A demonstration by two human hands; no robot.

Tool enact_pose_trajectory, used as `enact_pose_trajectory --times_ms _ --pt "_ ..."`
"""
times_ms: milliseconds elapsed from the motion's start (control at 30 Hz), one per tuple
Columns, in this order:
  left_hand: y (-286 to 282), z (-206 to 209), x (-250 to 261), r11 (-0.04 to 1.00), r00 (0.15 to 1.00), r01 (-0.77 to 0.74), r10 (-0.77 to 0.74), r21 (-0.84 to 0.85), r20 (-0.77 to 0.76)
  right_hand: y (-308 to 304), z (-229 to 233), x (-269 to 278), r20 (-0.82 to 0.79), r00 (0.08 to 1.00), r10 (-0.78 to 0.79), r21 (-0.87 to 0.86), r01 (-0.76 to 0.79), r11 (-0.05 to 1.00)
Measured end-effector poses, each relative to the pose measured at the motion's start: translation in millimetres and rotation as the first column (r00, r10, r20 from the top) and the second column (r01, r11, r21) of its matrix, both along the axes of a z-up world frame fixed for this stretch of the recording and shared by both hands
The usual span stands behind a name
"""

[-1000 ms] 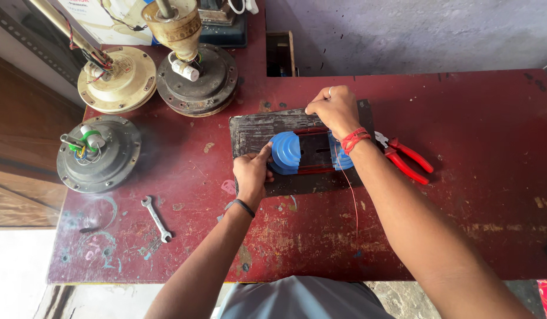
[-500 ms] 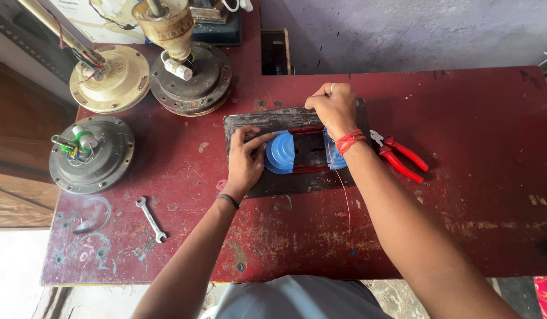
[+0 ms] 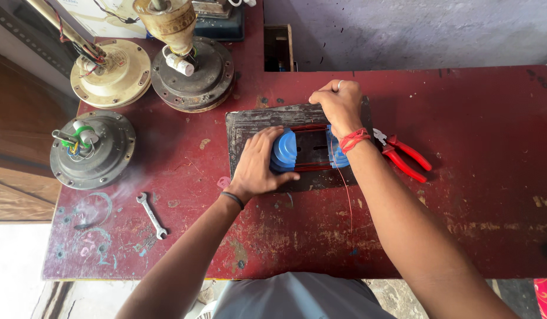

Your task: The person winds red insulated copper wire around a blue plastic bobbin placed on a wooden board. They repeatedly wrap the wire by hand, occasionally using red-handled pliers to cut the wire. The process continues throughout the clip, building up layers of wire on the bobbin.

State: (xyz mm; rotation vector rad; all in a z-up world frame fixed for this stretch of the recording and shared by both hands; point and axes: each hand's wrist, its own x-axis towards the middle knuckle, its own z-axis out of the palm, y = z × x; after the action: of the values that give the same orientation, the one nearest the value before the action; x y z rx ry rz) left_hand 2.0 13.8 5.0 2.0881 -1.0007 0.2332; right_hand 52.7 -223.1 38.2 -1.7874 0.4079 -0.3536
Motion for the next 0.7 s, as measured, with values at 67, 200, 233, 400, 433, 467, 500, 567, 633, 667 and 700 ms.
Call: enact_pose_trajectory --times_ms 67,200,233,400,433,467,500,567,633,667,700 --pt "-5.0 0.4 4.1 0.998 0.998 -0.047 0.046 0.035 0.041 0.2 0.0 -0.7 0.015 1.000 0.002 -0.008 -0.002 1.000" --pt "-9.8 -4.5 4.4 0.998 0.995 -0.059 0.059 0.002 0.080 -0.7 -2.8 -0.6 0.017 1.000 0.007 0.005 -0.007 1.000" --pt "-9.7 -5.4 6.2 0.999 0.996 -0.039 0.040 -0.009 0.080 -1.6 -3.8 -0.1 -0.001 1.000 0.003 0.014 -0.003 1.000" --pt "-8.6 -5.8 6.4 1.000 0.994 0.001 0.000 -0.013 0.105 -4.7 -3.2 1.0 0.073 0.994 0.084 0.053 -0.088 0.995" --pt "-9.0 -5.0 7.0 1.000 0.995 -0.004 0.004 -0.009 0.098 -4.7 -1.3 1.5 0.098 0.990 0.106 0.059 -0.112 0.992" --pt "-9.2 -4.7 5.9 1.000 0.996 -0.010 0.010 -0.003 0.086 -5.5 1.0 1.0 0.029 0.995 0.100 -0.036 -0.099 0.994" --pt "-9.3 -4.4 5.2 1.000 0.997 -0.016 0.016 0.003 0.074 -8.1 4.9 0.3 -0.039 0.995 0.086 -0.132 -0.091 0.987" --pt "-8.7 -3.6 5.1 1.000 0.998 -0.028 0.028 -0.001 0.060 -9.8 14.1 1.5 -0.133 0.984 0.117 -0.316 -0.154 0.936" --pt "-9.6 -3.5 5.5 1.000 0.998 -0.031 0.031 -0.002 0.051 -20.4 29.1 4.0 -0.204 0.958 0.203 -0.481 -0.278 0.831" --pt "-9.5 -3.7 5.4 1.000 0.998 -0.027 0.026 0.002 0.050 -24.4 35.7 3.9 -0.266 0.940 0.212 -0.520 -0.325 0.790" --pt "-9.5 -4.1 5.1 1.000 0.999 -0.022 0.022 0.005 0.049 -29.2 42.9 3.8 -0.327 0.920 0.217 -0.553 -0.373 0.746"
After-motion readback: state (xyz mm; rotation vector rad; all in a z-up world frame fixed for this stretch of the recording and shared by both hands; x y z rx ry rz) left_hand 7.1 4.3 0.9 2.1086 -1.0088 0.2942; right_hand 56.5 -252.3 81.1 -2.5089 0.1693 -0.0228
